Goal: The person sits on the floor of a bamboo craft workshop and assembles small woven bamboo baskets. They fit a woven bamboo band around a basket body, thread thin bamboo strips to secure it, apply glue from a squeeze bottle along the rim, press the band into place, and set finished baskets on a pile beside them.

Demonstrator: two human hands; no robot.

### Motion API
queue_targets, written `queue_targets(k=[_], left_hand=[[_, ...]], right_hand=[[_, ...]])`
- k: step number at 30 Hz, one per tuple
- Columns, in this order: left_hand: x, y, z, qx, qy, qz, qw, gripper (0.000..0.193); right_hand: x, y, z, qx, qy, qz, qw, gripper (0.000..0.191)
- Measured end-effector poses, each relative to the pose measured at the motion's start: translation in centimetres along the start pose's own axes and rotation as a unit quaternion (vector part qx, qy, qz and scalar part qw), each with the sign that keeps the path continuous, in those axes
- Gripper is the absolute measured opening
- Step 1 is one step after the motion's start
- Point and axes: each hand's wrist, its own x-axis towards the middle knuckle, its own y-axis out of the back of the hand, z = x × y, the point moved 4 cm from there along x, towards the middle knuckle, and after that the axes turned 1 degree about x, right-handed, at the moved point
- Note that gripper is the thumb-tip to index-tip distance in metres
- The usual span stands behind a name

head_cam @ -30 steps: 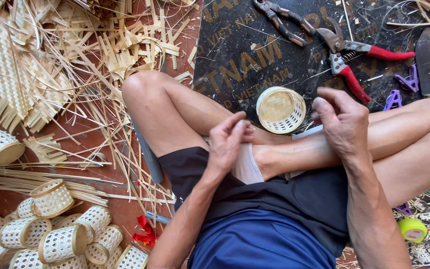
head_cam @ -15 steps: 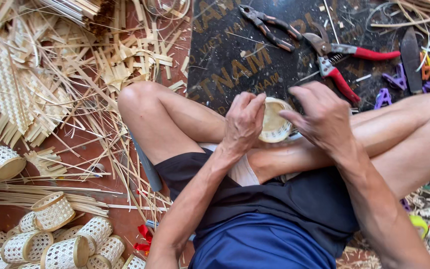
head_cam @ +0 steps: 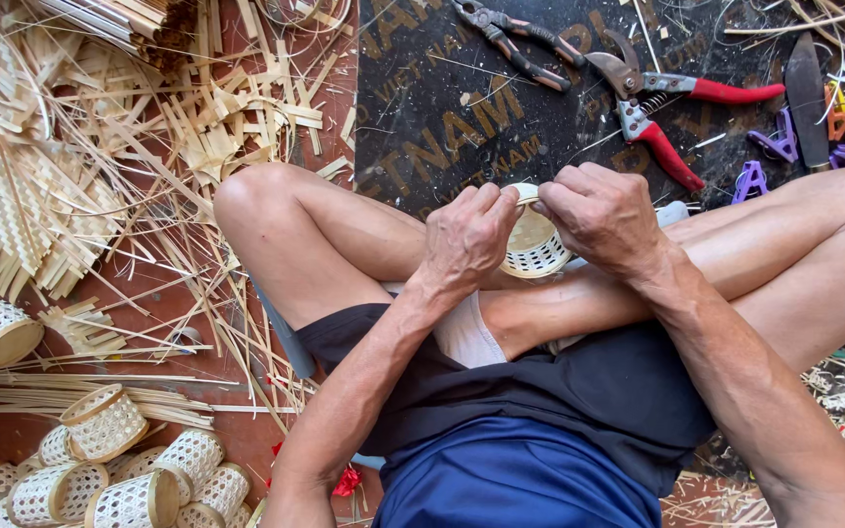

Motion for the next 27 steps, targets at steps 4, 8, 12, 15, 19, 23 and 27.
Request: queue_targets(k=[4,8,12,15,19,23,27], left_hand=[[-0.4,-0.1,-0.3,-0.005,-0.047,-0.009,0.999,0.016],[0.2,0.2,-0.2,-0.018,-0.059,-0.004,0.998,0.013],[0.6,0.8,-0.1,-0.023,-0.013,0.003,1.000,0.021],[-0.2,1.6,-0.9,-0.102,0.042,-0.009,0.994,0.028],[-2.0,3.0,-2.6,-0.245,0.117,-0.003,0.962,0.027],[-3.0,3.2,-2.5,-0.244,0.134,-0.011,0.960,0.025],[-3.0,2.4,-2.3,-0.254,0.180,-0.051,0.949,0.029]], right_hand=[[-0.1,-0.3,0.4,0.026,0.007,-0.004,1.000,0.016],[0.0,0.2,0.4,0.039,0.006,0.006,0.999,0.017],[0.3,0.6,0.0,0.021,0.014,0.005,1.000,0.013],[-0.4,0.6,-0.1,0.051,-0.029,-0.018,0.998,0.017],[-1.6,1.3,0.8,0.196,-0.100,-0.001,0.976,0.021],[-2.0,1.3,1.6,0.239,-0.133,0.015,0.962,0.017],[-2.0,0.7,1.8,0.242,-0.135,0.000,0.961,0.017]])
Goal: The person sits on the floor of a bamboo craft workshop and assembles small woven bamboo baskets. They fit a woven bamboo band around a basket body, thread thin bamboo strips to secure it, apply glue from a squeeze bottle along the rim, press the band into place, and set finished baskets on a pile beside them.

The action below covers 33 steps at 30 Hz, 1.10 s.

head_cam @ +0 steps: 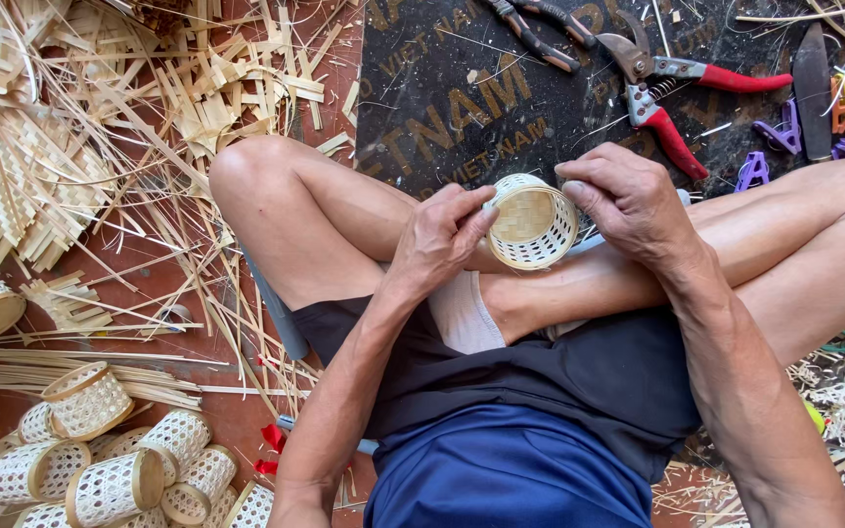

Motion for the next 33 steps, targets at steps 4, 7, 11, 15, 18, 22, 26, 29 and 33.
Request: queue_targets(k=[4,7,11,15,18,22,26,29,33], left_hand=[[-0.5,-1.3,-1.4,-0.158,0.139,-0.028,0.977,0.031],[-1.1,-2.4,-2.7,-0.282,0.208,-0.004,0.937,0.030],[-1.2,-2.9,-3.6,-0.334,0.149,0.032,0.930,0.030],[-1.4,-3.3,-4.7,-0.338,0.210,0.009,0.917,0.029],[-1.5,-3.6,-5.1,-0.380,0.253,-0.007,0.890,0.029],[-1.4,-3.5,-5.2,-0.390,0.247,-0.012,0.887,0.030],[-1.6,-3.5,-5.2,-0.413,0.243,-0.011,0.878,0.029],[-1.7,-3.5,-4.9,-0.421,0.226,-0.025,0.878,0.031],[-1.4,-2.9,-3.4,-0.223,0.077,-0.038,0.971,0.041]], right_hand=[[-0.2,-0.6,1.3,0.067,-0.108,-0.046,0.991,0.015],[-0.8,-1.0,2.1,0.158,-0.202,-0.069,0.964,0.014],[-1.2,-0.8,2.4,0.203,-0.228,-0.052,0.951,0.017],[-1.3,-0.6,2.5,0.196,-0.215,-0.048,0.955,0.019],[-1.4,-0.7,2.7,0.196,-0.213,-0.045,0.956,0.020],[-1.8,-1.0,3.2,0.189,-0.246,-0.041,0.950,0.019],[-1.9,-1.1,3.2,0.209,-0.237,-0.032,0.948,0.017],[-1.8,-0.8,2.8,0.161,-0.187,-0.014,0.969,0.017],[-2.0,-0.8,2.9,0.167,-0.230,0.005,0.959,0.016]])
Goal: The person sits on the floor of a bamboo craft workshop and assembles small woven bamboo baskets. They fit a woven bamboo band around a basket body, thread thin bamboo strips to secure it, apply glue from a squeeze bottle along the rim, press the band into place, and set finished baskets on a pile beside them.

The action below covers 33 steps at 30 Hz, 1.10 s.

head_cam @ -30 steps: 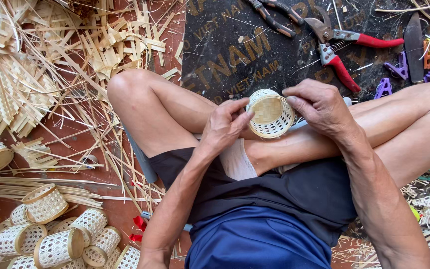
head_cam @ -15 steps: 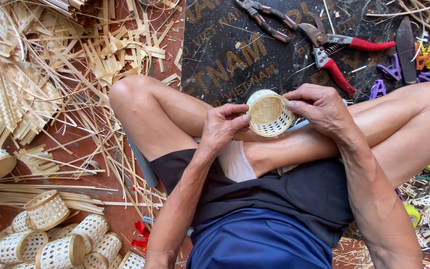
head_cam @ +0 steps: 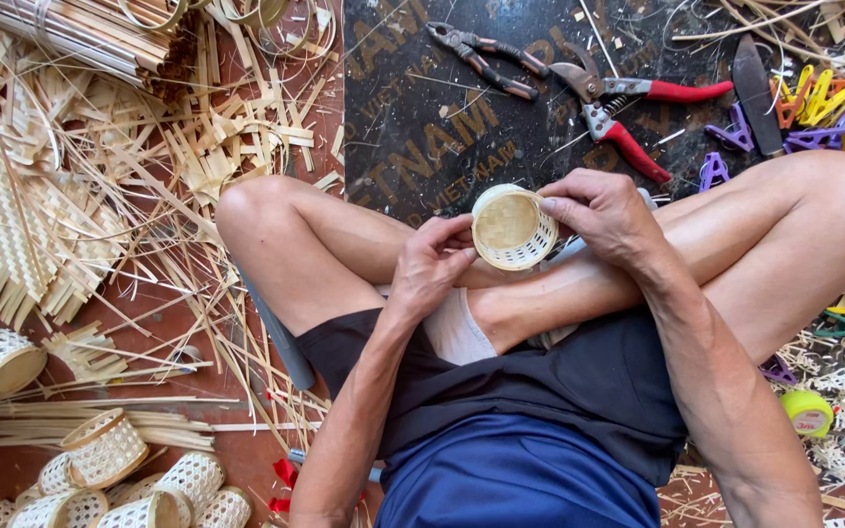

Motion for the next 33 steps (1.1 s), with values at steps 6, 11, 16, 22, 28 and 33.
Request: queue_targets(k=[6,11,16,22,28,33], left_hand=[[-0.7,-0.3,1.5,0.098,-0.009,0.008,0.995,0.053],[-0.3,-1.7,3.2,0.207,-0.079,-0.011,0.975,0.084],[1.9,-2.4,3.5,0.226,-0.085,-0.007,0.970,0.092],[3.2,-2.3,1.9,0.016,-0.001,-0.049,0.999,0.099],[3.6,-2.6,2.1,0.103,-0.063,-0.006,0.993,0.114],[4.5,-3.7,2.3,0.164,0.004,0.042,0.986,0.134]], right_hand=[[-0.7,0.0,-0.2,-0.051,-0.021,0.036,0.998,0.020],[-1.1,-0.2,-1.2,-0.145,0.123,0.040,0.981,0.022],[-0.3,0.4,-0.7,-0.102,0.055,0.088,0.989,0.021],[0.9,0.7,-1.6,0.017,-0.005,0.105,0.994,0.023],[2.0,0.7,-2.2,0.026,0.013,0.124,0.992,0.021],[1.9,1.1,-2.8,-0.108,0.150,0.149,0.971,0.017]])
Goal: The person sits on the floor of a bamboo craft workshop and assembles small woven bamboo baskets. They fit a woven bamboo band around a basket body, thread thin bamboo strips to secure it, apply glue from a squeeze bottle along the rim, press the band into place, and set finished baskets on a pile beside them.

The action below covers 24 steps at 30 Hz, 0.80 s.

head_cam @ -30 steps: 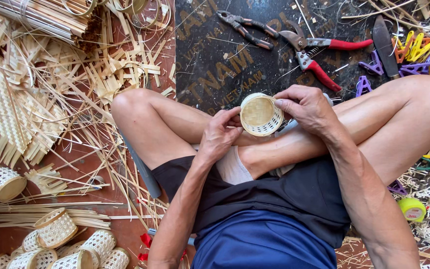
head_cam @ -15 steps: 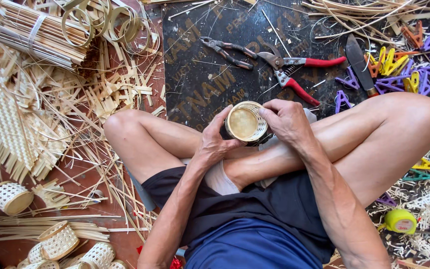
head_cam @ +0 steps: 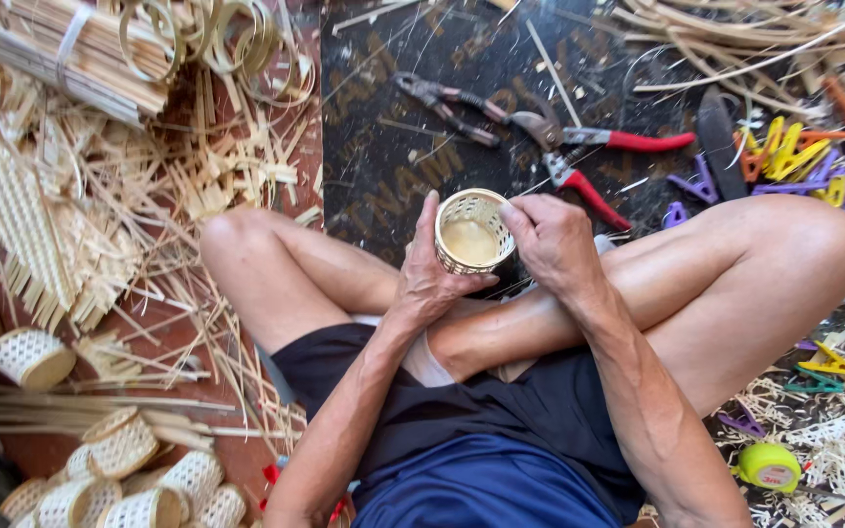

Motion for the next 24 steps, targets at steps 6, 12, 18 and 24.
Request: queue_targets(k=[6,12,18,24], left_hand=[[0.9,-0.6,-0.3,-0.103,-0.003,0.010,0.995,0.129],[-1.3,-0.4,1.3,-0.127,-0.113,0.026,0.985,0.137],[-4.5,0.9,7.8,0.022,-0.263,0.072,0.962,0.131],[-6.4,3.0,11.7,0.066,-0.296,0.102,0.948,0.125]], right_hand=[[-13.9,11.5,6.3,0.270,-0.110,0.284,0.913,0.036],[-24.1,18.5,14.8,0.095,-0.146,0.473,0.864,0.037],[-19.6,19.8,17.9,0.056,-0.182,0.502,0.844,0.025],[-16.0,19.9,18.0,0.064,-0.201,0.469,0.857,0.025]])
